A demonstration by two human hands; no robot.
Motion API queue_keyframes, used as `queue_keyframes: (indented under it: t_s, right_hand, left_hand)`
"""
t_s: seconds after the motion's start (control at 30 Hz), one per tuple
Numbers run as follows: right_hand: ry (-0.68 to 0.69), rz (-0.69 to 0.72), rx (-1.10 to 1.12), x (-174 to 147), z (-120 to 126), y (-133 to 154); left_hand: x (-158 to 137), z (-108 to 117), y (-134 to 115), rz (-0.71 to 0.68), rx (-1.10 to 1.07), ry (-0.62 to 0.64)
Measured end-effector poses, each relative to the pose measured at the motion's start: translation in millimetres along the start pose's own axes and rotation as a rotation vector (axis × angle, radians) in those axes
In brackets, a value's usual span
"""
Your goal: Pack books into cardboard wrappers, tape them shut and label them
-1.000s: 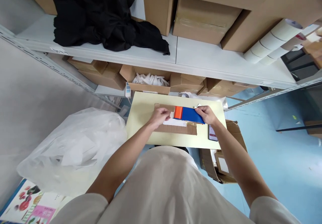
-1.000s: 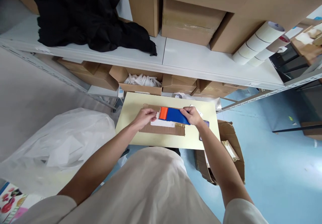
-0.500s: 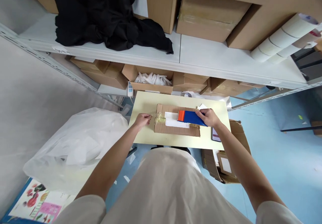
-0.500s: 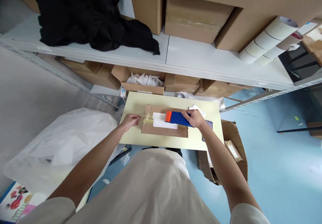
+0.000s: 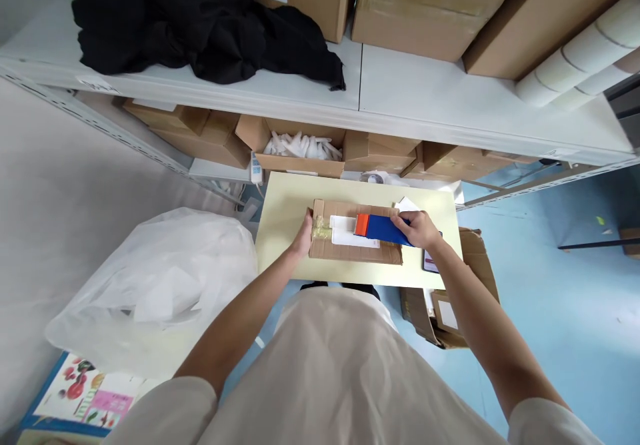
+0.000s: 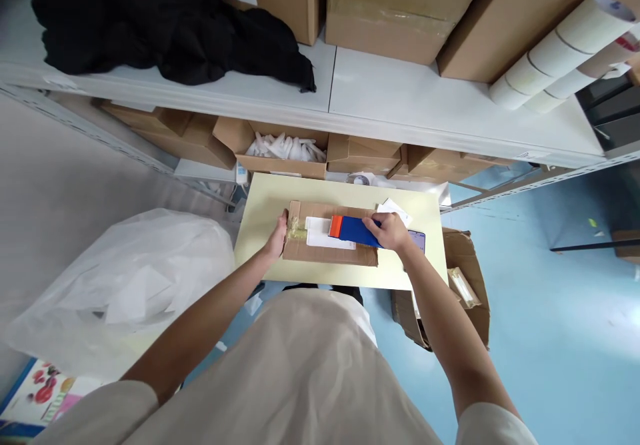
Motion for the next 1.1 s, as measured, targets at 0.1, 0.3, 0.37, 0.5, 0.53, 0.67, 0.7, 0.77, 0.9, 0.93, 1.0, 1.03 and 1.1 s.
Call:
queue_keyframes:
  t_s: [0.1, 0.3, 0.37, 0.5, 0.53, 0.67, 0.7, 0.77, 0.9, 0.93, 1.0, 1.03, 1.1]
  right_hand:
    - [0.003, -0.013, 0.007, 0, 0, -3]
    - [0.052, -0.025, 0.04, 3, 2, -7]
    - [0.087, -0.026, 0.051, 5, 1, -9]
    - [0.154, 0.008, 0.065, 8, -3, -7]
    - [0.161, 0.016, 0.063, 9, -3, -6]
    - [0.194, 0.048, 0.044, 9, 10, -17]
    - [0.203, 0.056, 0.041, 7, 16, -27]
    - [0.215, 0.054, 0.043, -2, 31, -57]
    - [0.208, -0.049, 0.061, -23, 47, -142]
    - [0.206, -0.073, 0.078, -27, 44, -157]
    - [0.196, -0.079, 0.112, -29, 32, -173]
    - [0.191, -0.067, 0.13, -27, 24, -174]
    - [0.18, -0.033, 0.157, -22, 9, -167]
  left_hand:
    - [-9, -4, -2, 0.025, 0.114, 0.035]
    - [-22, -47, -66, -0.432, 1.191, 0.338]
    - [-25, -76, -70, -0.529, 1.413, 0.463]
    - [-21, -97, -65, -0.519, 1.576, 0.473]
    - [-21, -97, -64, -0.513, 1.587, 0.463]
    - [-20, -91, -61, -0.481, 1.619, 0.459]
    - [-20, -90, -60, -0.472, 1.629, 0.459]
    - [-19, -90, -59, -0.458, 1.648, 0.457]
    - [-17, -91, -55, -0.431, 1.647, 0.444]
    - [-16, -91, -54, -0.423, 1.636, 0.442]
    - [-14, -87, -54, -0.398, 1.617, 0.45]
    - [-13, -84, -53, -0.378, 1.618, 0.46]
    - [-12, -79, -51, -0.325, 1.642, 0.477]
Point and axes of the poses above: each hand's wrist, its own x-axis towards the middle knuckle, its own z-axis out of the back of the hand, y = z × x, the point moved 10 cm from there along x, towards the middle knuckle, and after that the axes turned 1 degree about -z, right-handed, at the moved point
